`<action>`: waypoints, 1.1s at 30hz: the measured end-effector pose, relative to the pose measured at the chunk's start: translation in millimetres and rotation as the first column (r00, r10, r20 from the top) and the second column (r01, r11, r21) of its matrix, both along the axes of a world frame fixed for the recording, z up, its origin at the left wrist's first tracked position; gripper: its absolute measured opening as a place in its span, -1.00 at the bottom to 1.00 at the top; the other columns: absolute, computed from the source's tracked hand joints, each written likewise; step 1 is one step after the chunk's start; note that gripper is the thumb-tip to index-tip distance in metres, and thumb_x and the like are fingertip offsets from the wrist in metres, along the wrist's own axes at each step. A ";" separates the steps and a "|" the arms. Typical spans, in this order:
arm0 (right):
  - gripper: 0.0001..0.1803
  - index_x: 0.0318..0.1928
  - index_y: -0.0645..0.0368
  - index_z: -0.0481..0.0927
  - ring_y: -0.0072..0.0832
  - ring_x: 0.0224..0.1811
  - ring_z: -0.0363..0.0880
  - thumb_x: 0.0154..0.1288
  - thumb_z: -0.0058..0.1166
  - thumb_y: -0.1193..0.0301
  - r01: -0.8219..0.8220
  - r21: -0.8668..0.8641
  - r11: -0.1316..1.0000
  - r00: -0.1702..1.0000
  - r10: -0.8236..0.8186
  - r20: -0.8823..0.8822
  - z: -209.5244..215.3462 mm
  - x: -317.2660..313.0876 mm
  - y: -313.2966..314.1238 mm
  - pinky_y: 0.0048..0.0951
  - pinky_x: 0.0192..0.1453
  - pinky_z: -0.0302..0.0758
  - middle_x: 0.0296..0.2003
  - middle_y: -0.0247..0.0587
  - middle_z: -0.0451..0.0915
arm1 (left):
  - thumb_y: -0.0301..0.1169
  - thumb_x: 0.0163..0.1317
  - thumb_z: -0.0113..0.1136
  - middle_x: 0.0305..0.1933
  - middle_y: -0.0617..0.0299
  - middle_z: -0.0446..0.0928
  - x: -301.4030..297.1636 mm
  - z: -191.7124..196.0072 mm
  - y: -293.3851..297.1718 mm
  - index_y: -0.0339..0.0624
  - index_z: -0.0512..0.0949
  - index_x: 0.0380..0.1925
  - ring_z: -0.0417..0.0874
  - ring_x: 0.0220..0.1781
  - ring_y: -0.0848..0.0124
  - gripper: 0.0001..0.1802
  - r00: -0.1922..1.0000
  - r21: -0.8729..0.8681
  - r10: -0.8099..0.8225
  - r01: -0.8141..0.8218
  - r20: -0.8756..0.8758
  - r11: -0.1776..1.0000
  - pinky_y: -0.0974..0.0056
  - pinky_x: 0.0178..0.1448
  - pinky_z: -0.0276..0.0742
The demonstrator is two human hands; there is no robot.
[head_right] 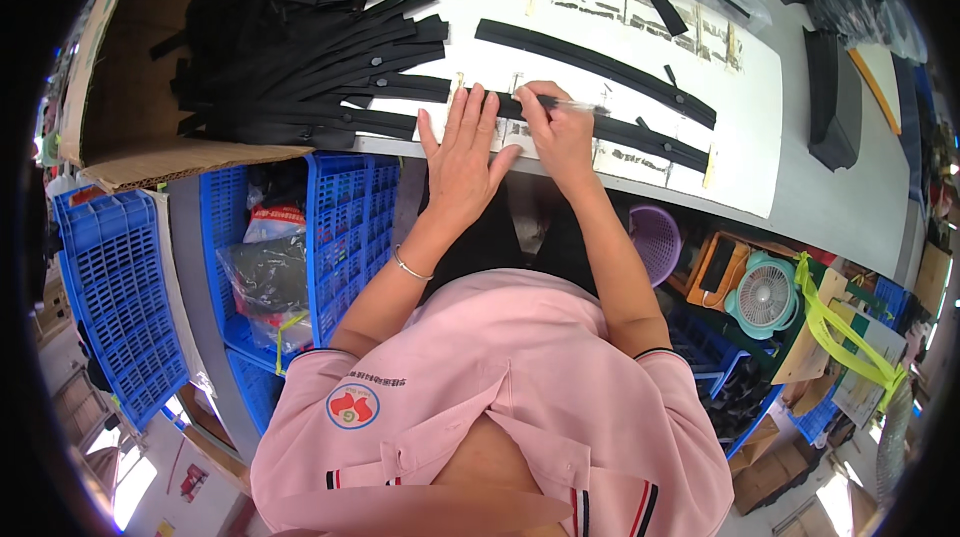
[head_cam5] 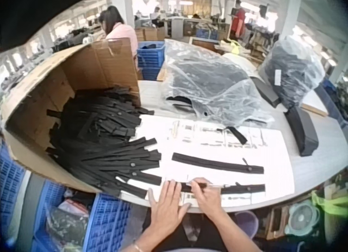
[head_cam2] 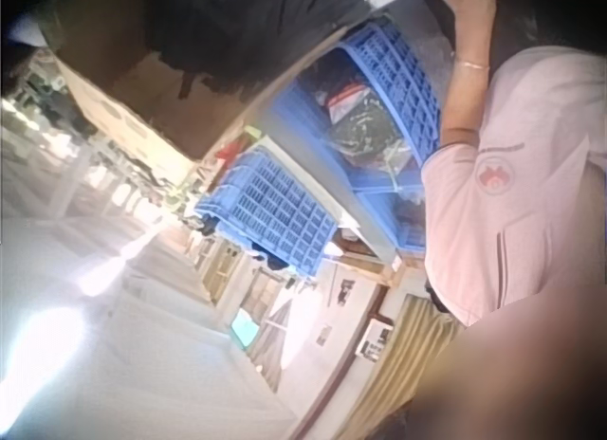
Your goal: Marking and organizing black fabric strips on a workstation using a pen.
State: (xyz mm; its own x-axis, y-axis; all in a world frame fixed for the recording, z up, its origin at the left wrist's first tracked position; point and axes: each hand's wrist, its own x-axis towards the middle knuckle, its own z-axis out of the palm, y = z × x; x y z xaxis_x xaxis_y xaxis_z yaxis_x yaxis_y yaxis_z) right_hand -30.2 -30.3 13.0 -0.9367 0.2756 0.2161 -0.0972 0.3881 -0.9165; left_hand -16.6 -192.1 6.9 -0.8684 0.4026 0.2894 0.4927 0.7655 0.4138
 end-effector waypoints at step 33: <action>-0.71 -0.35 0.43 0.67 -0.67 -0.50 0.54 0.48 0.11 0.44 0.219 -0.037 0.975 0.976 -0.218 0.018 2.7 42.9 83.2 -0.56 -0.40 0.41 -0.35 -0.31 0.72 | -0.05 0.38 0.23 0.60 0.01 0.21 9.5 12.1 35.1 -0.17 0.31 0.48 0.12 0.66 0.06 -0.24 0.992 0.057 -0.109 0.106 0.056 0.993 -0.45 0.58 -0.39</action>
